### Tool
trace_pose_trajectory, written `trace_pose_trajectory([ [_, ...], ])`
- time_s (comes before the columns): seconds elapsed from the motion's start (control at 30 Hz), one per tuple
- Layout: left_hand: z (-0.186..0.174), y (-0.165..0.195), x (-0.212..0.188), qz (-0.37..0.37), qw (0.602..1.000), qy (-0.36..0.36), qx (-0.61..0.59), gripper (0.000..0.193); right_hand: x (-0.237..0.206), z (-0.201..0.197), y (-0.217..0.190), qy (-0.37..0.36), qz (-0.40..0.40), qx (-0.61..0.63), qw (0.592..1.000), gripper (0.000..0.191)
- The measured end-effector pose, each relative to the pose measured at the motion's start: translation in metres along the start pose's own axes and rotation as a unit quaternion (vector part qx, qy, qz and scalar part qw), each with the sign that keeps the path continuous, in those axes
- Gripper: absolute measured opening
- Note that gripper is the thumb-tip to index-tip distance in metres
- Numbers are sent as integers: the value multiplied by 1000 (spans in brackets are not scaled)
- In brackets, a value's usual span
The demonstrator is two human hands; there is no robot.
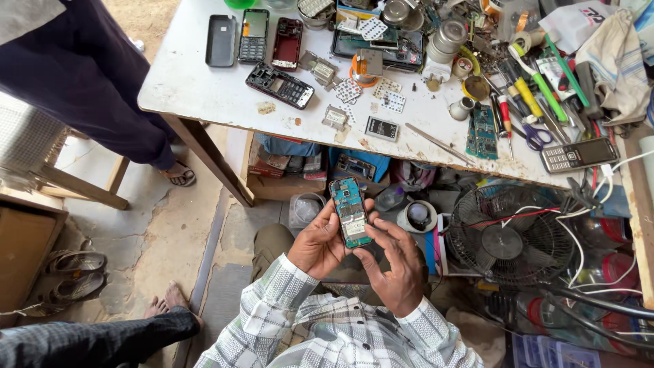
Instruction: The person sits on the floor and works on a small circuit board, using a hot air gun to heat a component, then applying flux with a brush. They inspect the board, place a metal shield over a section, and continue adjusting components with tweezers and a screwdriver.
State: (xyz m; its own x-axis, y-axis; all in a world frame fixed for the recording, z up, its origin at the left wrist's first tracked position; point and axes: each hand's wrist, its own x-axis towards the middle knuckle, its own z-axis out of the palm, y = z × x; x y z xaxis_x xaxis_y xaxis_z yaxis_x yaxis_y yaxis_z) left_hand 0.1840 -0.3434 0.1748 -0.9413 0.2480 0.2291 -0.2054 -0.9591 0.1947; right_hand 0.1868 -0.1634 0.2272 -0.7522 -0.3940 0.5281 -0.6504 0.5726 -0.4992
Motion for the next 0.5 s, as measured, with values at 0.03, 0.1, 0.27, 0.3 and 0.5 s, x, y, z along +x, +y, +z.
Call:
trace_pose_trajectory([
  [0.03,0,0,0,-1,1000,-3,-4,65,1,0,0,0,1,4,1000,46],
  [0.1,0,2,1,-3,1000,3,-8,65,1,1,0,-5,-4,-14,1000,44],
  [0.27,0,2,0,3,1000,-11,-11,63,-1,1,2,-1,2,-5,1000,44],
  [0.3,0,1,0,7,1000,-6,-6,63,-1,1,1,-2,6,-1,1000,44],
  [0.5,3,5,-5,21,999,20,25,58,5,2,-9,-16,25,2,1000,42],
])
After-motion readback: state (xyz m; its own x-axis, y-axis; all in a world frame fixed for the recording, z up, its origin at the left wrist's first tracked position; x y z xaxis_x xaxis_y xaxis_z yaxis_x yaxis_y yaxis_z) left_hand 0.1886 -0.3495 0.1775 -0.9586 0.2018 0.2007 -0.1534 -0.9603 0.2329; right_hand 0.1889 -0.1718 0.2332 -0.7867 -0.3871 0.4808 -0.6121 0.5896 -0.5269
